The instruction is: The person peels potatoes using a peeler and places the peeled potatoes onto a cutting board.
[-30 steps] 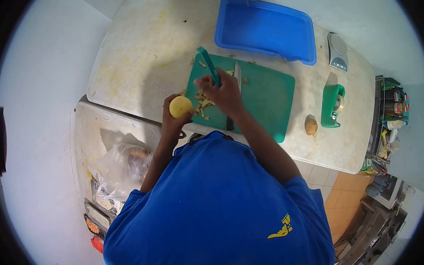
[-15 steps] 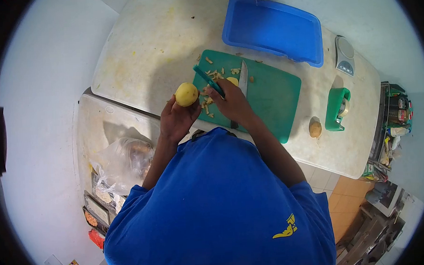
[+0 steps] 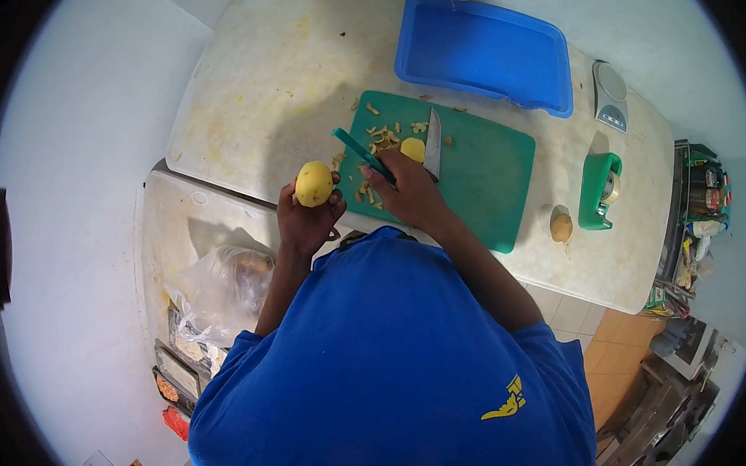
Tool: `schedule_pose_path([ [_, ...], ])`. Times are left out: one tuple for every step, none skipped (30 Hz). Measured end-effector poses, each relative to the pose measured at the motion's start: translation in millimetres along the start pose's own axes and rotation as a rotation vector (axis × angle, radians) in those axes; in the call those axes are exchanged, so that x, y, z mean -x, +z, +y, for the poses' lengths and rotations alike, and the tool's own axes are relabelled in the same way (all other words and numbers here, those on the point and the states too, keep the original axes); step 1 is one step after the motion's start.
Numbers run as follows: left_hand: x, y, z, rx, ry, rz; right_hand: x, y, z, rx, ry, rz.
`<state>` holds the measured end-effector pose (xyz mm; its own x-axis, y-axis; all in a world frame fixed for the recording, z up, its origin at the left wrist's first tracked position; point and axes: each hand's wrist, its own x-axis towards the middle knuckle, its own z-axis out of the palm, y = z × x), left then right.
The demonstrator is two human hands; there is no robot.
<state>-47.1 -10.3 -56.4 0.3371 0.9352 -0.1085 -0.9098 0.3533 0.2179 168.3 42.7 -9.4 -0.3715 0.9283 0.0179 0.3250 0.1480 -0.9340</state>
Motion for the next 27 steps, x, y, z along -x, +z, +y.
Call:
schedule_pose_path([
  [2,5,2,-0.098,0.027,0.063,1,-2,0,0.001,0.006,0.003],
  [3,9,3,-0.198,0.053,0.125,2,-4,1,0.001,0.013,0.008],
  [4,10,4,-0.326,0.073,0.208,3,-6,5,-0.005,0.021,0.036],
  [2,12,4,-0.454,0.088,0.286,6,-9,15,-0.01,0.033,0.069],
  [0,10,2,-0.541,0.08,0.324,11,-15,27,-0.011,0.046,0.108],
  [-3,9,1,-0.628,0.068,0.362,19,-23,39,0.054,0.048,0.183],
  [-3,-4,2,-0.673,0.039,0.366,29,-32,53,0.122,0.05,0.254],
  [-3,-16,2,-0.719,0.013,0.371,39,-41,68,0.188,0.051,0.323],
  [-4,-26,-2,-0.695,-0.009,0.395,53,-50,86,0.206,0.115,0.376],
  [-7,-35,-8,-0.848,-0.038,0.409,69,-59,104,0.222,0.178,0.428],
  [-9,-43,-14,-1.003,-0.066,0.422,88,-68,121,0.26,0.219,0.46],
  [-13,-46,-19,-1.16,-0.094,0.434,106,-77,133,0.297,0.261,0.492],
  [-19,-41,-27,-1.214,-0.093,0.471,123,-84,139,0.301,0.308,0.511],
  [-26,-40,-34,-1.344,-0.081,0.46,142,-91,145,0.305,0.358,0.531],
  [-35,-39,-40,-1.474,-0.066,0.443,157,-98,151,0.308,0.406,0.552],
  [-45,-38,-46,-1.603,-0.051,0.419,172,-102,158,0.33,0.426,0.608],
  [-57,-40,-50,-1.735,0.011,0.373,186,-106,166,0.352,0.445,0.667],
  [-70,-44,-52,-1.863,0.079,0.321,197,-109,174,0.376,0.465,0.728],
  [-84,-45,-55,-1.986,0.153,0.262,206,-112,181,0.36,0.466,0.83],
  [-98,-45,-56,-2.028,0.173,0.249,216,-117,188,0.396,0.505,0.868],
  [-112,-44,-56,-2.069,0.193,0.236,225,-122,192,0.432,0.545,0.902],
  [-123,-31,-64,-2.108,0.217,0.223,232,-129,194,0.469,0.585,0.938],
  [-129,-19,-72,-2.179,0.216,0.216,237,-135,196,0.441,0.599,0.983],
  [-137,-19,-82,-2.192,0.209,0.134,242,-140,199,0.46,0.57,1.015],
  [-148,-20,-89,-2.205,0.204,0.058,245,-145,202,0.476,0.536,1.043],
  [-155,-20,-94,-2.219,0.203,-0.014,247,-150,205,0.489,0.499,1.069],
  [-159,-21,-99,-2.246,0.197,0.02,249,-156,207,0.53,0.479,1.047],
])
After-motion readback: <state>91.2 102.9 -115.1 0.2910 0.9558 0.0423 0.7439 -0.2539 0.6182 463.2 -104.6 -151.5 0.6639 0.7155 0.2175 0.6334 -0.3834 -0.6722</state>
